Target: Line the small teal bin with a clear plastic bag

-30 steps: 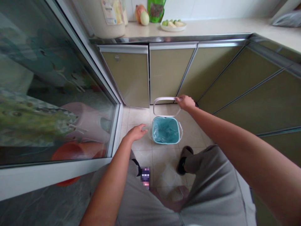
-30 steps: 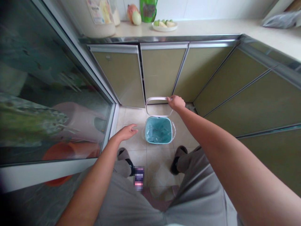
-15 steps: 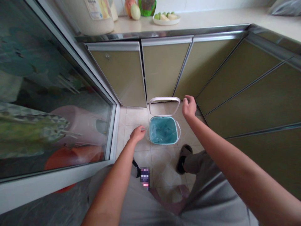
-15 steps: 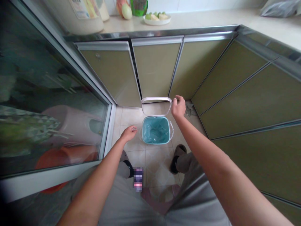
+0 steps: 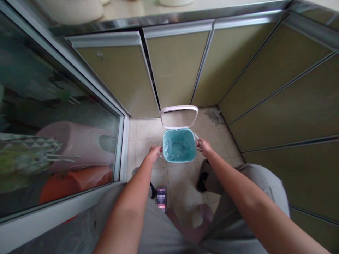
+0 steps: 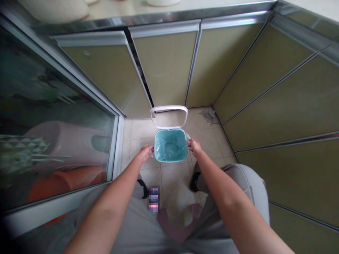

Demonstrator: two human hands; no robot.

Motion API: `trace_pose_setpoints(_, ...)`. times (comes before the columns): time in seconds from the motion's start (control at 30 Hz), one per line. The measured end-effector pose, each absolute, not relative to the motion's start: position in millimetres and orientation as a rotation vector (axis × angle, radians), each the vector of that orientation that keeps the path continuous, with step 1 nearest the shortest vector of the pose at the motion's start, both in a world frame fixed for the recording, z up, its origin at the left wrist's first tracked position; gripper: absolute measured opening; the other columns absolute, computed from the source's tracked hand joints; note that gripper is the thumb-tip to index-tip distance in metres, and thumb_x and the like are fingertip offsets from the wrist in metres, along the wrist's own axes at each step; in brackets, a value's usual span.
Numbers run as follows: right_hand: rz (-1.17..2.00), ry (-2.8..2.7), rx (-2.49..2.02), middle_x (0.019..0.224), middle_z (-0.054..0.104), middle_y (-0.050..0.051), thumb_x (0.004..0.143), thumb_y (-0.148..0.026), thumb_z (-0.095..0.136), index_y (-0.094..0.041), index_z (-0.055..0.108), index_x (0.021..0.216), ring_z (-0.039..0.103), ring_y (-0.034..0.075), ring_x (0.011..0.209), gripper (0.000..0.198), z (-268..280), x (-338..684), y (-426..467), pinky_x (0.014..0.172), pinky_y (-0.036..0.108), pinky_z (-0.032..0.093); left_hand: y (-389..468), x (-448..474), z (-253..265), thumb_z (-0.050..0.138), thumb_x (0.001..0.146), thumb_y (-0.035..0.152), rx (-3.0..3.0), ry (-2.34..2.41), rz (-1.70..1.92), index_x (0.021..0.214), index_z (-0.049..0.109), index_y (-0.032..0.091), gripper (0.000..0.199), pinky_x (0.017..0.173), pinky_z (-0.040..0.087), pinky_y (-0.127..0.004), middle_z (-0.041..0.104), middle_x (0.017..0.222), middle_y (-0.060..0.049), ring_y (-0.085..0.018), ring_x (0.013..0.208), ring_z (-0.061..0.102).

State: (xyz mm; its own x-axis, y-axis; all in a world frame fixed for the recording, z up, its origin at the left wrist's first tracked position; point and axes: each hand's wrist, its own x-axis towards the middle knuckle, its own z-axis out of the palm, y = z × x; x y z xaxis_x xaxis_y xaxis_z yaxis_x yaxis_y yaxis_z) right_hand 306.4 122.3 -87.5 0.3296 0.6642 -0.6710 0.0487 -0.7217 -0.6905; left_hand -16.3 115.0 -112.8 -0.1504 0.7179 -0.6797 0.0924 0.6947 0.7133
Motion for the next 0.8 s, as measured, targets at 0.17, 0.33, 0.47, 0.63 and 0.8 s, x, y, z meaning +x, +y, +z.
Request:
trace_pose_setpoints(0.17, 1.265, -0.528, -1.921, 0.066, 0.056, -0.004, 0.090, -0.031, 0.051, -0.019, 0.059, 0.109, 0.052, 0.011, 0.052, 0.024, -58.9, 307.9, 131.6, 0.055, 0.021, 0.048, 122.8, -10.6, -77.9, 0.076, 0.083, 0.037, 0.531, 1.698, 0.786, 0.145, 0.049, 0.019, 0.071, 0.066, 0.051, -0.022, 0.065, 0.080, 0.001, -0.010, 0.064, 0.065)
trace_pose_setpoints(0.33, 1.299, -0.530, -1.687, 0.062, 0.043, -0.009, 0.082, -0.027, 0.057, -0.022, 0.058, 0.110, 0.036, 0.009, 0.045, 0.028, 2.0, 303.7, 110.9, 0.049, 0.021, 0.045, 112.9, -6.6, -11.6, 0.069, 0.085, 0.042, 0.742, 1.674, 0.893, 0.135, 0.059, 0.014, 0.058, 0.058, 0.045, -0.021, 0.052, 0.066, 0.006, -0.009, 0.053, 0.051)
trace_pose_setpoints(0.47, 1.459, -0.527, -1.431, 0.066, 0.045, -0.008, 0.079, -0.029, 0.061, -0.022, 0.061, 0.110, 0.032, 0.008, 0.046, 0.032, 62.1, 300.5, 65.8, 0.049, 0.023, 0.043, 79.0, -5.7, 49.2, 0.066, 0.085, 0.037, 0.919, 1.514, 0.950, 0.124, 0.062, 0.015, 0.045, 0.058, 0.045, -0.022, 0.046, 0.063, 0.008, -0.008, 0.052, 0.045)
trace_pose_setpoints(0.63, 1.619, -0.626, -1.176, 0.071, 0.047, -0.005, 0.077, -0.041, 0.071, -0.024, 0.069, 0.105, 0.030, 0.009, 0.051, 0.033, 124.9, 309.9, -20.5, 0.053, 0.025, 0.040, 5.6, -10.7, 116.1, 0.061, 0.086, 0.040, 1.176, 1.365, 0.940, 0.111, 0.062, 0.023, 0.031, 0.070, 0.050, -0.028, 0.054, 0.070, 0.003, -0.014, 0.064, 0.056)
trace_pose_setpoints(0.8, 1.639, -0.733, -1.128, 0.072, 0.045, -0.001, 0.078, -0.045, 0.071, -0.027, 0.076, 0.098, 0.025, 0.010, 0.052, 0.028, 166.3, 335.6, -101.9, 0.050, 0.028, 0.037, -74.4, -24.5, 170.2, 0.061, 0.088, 0.050, 1.302, 1.314, 0.856, 0.101, 0.072, 0.025, 0.030, 0.079, 0.051, -0.035, 0.062, 0.074, -0.004, -0.021, 0.075, 0.061)
